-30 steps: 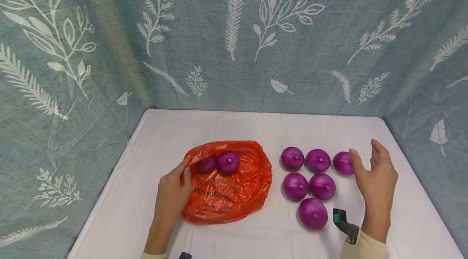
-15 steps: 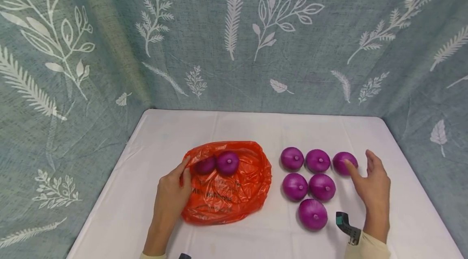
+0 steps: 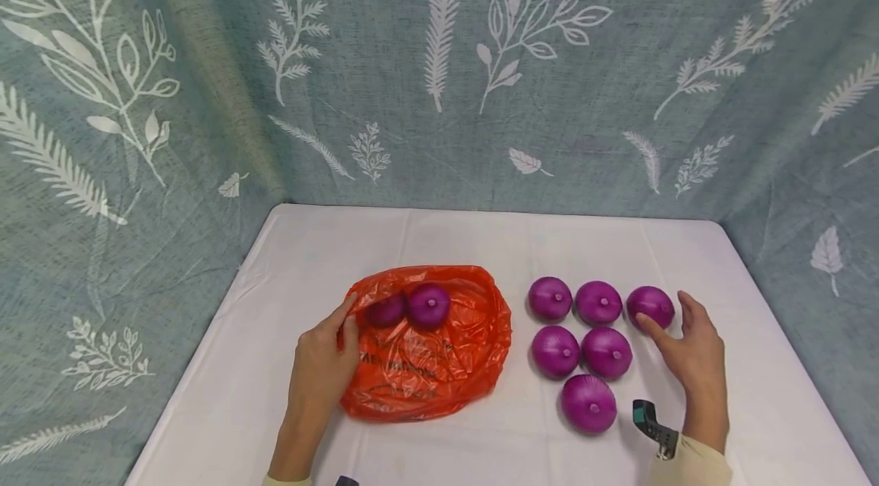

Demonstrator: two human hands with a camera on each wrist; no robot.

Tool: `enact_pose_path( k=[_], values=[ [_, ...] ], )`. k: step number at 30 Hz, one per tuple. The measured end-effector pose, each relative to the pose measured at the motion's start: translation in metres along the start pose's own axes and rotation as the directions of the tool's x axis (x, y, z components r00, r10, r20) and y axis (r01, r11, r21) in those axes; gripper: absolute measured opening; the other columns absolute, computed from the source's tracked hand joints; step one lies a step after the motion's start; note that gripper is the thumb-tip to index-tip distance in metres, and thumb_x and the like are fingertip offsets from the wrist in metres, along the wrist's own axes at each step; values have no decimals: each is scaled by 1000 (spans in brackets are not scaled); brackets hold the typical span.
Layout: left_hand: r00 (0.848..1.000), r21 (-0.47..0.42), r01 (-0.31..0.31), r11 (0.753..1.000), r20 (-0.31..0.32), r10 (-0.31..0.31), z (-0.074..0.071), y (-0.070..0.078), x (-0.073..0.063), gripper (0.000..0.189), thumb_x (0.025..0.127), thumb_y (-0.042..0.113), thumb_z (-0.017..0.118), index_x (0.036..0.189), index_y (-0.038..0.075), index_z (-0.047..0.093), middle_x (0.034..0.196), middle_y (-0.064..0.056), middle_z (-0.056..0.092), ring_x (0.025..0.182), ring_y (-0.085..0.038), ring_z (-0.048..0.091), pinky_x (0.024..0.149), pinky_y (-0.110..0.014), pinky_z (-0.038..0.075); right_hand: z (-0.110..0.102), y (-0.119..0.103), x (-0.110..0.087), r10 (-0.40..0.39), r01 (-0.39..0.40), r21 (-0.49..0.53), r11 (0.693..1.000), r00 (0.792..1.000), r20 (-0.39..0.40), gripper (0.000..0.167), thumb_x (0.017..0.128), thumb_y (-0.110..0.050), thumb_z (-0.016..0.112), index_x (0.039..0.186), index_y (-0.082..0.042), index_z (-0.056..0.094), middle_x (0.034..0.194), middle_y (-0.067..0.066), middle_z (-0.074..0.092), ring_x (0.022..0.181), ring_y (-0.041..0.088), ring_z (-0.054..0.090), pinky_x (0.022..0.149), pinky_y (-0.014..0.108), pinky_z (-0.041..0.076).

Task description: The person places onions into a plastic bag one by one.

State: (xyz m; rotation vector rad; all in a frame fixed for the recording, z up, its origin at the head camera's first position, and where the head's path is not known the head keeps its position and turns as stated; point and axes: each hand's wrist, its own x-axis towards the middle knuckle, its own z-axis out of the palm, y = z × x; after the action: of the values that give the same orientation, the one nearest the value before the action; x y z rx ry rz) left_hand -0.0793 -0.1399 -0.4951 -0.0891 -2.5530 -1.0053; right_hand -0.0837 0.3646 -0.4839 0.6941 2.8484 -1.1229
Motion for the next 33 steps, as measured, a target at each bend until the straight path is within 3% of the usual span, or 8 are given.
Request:
enact_pose_path(
  k=[8, 14, 20, 27, 33],
  values=[
    [1000, -2, 9, 1000, 0, -9, 1, -1, -2, 41, 104, 7, 62, 144, -1, 64, 94, -21, 76, 53, -9, 40, 47, -24, 38, 5, 5, 3, -11, 12, -24, 1000, 999, 40, 107, 98, -53, 71, 166, 6, 13, 165, 39, 17, 148, 60, 26, 115, 70, 30],
    [1000, -4, 6, 1000, -8, -6, 2, -2, -2, 40, 104, 7, 62, 144, -1, 64, 114, -25, 76, 56, -11, 44, 53, -25, 43, 9, 7, 4, -2, 1, 22, 1000, 1000, 28, 106, 98, -50, 72, 166, 4, 12, 166, 36, 17, 150, 58, 25, 116, 67, 31],
    [1000, -8, 20, 1000, 1, -20, 1, -2, -2, 40, 104, 7, 62, 144, -1, 64, 101, -23, 77, 53, -10, 40, 48, -24, 39, 12, 9, 4, 14, -16, 96, 995, 1000, 22, 104, 100, -46, 72, 167, 5, 11, 168, 33, 17, 152, 53, 26, 117, 62, 32],
    [1000, -4, 26, 1000, 1, -26, 2, -2, -3, 40, 104, 7, 62, 143, -1, 64, 111, -24, 77, 55, -11, 42, 50, -24, 40, 17, 9, 4, 44, -43, 139, 989, 999, -3, 101, 100, -45, 72, 168, 2, 12, 170, 30, 17, 154, 48, 26, 119, 58, 31],
    [1000, -4, 17, 1000, -7, -17, 3, -4, -3, 40, 104, 7, 61, 143, -1, 64, 99, -21, 77, 55, -11, 44, 50, -25, 41, 21, 10, 1, 53, -47, 164, 985, 998, -30, 99, 100, -45, 72, 168, 0, 14, 171, 28, 19, 154, 47, 27, 118, 59, 32]
  ],
)
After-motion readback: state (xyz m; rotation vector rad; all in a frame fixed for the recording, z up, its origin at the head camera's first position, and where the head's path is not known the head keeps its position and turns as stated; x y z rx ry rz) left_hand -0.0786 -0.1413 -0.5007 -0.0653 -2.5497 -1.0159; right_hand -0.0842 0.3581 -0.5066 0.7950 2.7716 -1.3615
